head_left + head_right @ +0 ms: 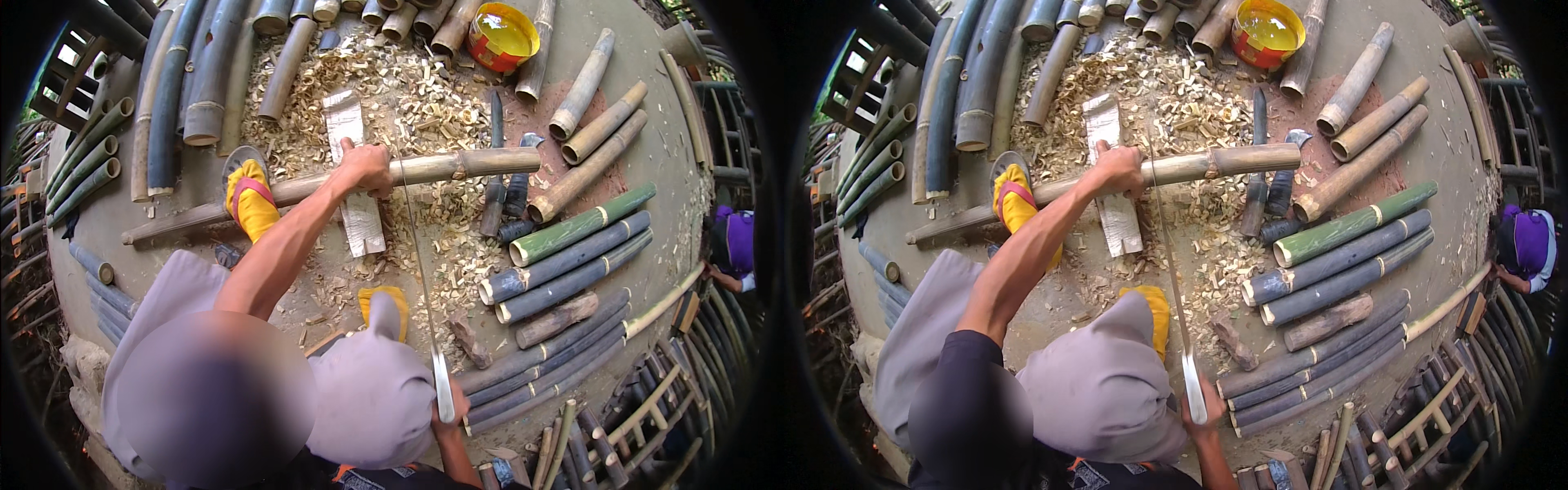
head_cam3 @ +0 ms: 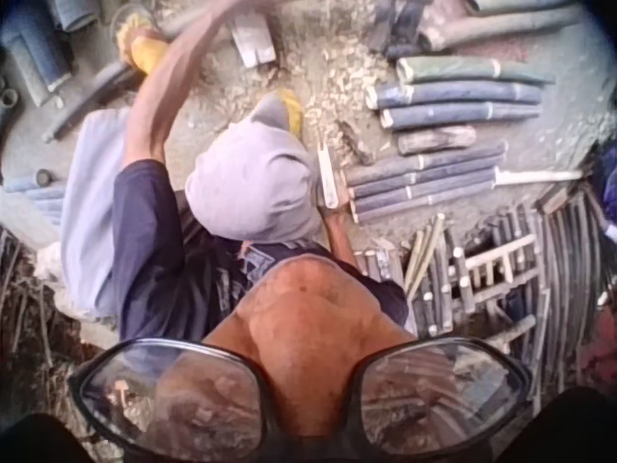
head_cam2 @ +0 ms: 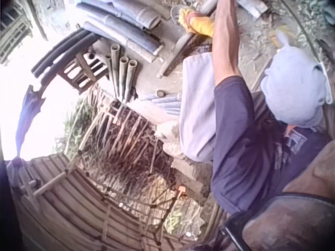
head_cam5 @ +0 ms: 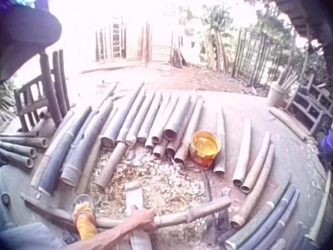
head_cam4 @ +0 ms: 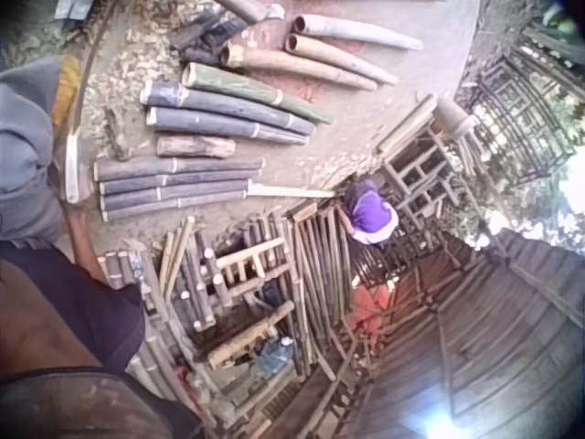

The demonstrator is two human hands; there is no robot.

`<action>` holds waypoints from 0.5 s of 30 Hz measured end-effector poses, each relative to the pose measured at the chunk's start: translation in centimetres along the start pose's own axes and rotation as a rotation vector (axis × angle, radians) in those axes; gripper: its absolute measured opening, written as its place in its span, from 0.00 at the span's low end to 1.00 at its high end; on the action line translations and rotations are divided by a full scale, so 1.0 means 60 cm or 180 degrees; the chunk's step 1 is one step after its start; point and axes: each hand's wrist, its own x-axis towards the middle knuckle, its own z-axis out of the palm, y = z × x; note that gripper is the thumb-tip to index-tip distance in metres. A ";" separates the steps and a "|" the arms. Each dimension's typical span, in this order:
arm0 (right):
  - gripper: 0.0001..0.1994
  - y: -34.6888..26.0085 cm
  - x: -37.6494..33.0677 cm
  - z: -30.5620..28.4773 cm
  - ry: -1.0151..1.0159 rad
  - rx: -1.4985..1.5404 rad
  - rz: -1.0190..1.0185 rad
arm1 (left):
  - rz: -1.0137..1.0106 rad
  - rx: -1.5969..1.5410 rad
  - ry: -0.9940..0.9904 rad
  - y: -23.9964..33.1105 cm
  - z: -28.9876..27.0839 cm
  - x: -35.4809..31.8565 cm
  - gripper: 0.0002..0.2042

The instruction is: The person sits on the ground and uses a hand saw to cut bamboo poles into shorter sections. They measure the bamboo with a tape measure and use a knife to smooth the cut edges. The person handles multiple bamboo poles, cutting them to size and stacking them.

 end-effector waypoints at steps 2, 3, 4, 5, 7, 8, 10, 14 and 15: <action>0.14 0.013 -0.017 0.017 0.0042 -0.0028 0.0280 | -0.0011 -0.0191 0.0143 -0.012 0.018 -0.003 0.08; 0.13 0.039 0.014 0.050 0.0178 0.0050 0.0107 | 0.0021 -0.0146 0.0171 -0.004 0.011 -0.003 0.07; 0.08 0.026 0.096 0.079 0.0423 0.0158 -0.0129 | 0.0119 -0.0100 0.0179 0.015 0.006 0.002 0.07; 0.03 0.016 0.185 0.113 0.0539 0.0346 -0.0402 | 0.0043 -0.0095 0.0246 0.009 0.010 -0.001 0.08; 0.06 0.026 0.296 0.173 0.0478 0.0974 -0.0151 | 0.0146 -0.0110 0.0327 0.021 0.004 0.001 0.08; 0.06 0.002 0.328 0.172 0.0430 0.1023 0.0038 | 0.0160 -0.0132 0.0356 0.018 0.007 0.000 0.08; 0.07 -0.007 0.292 0.158 0.0248 0.1044 0.0152 | 0.0120 -0.0194 0.0243 -0.004 0.010 -0.001 0.07; 0.17 0.033 0.037 0.056 0.0481 0.0041 -0.0135 | 0.0135 0.0001 -0.0052 0.006 -0.003 0.005 0.05; 0.18 0.012 -0.004 0.019 0.0252 -0.0069 0.0009 | 0.0013 -0.0021 -0.0019 0.000 0.000 0.003 0.06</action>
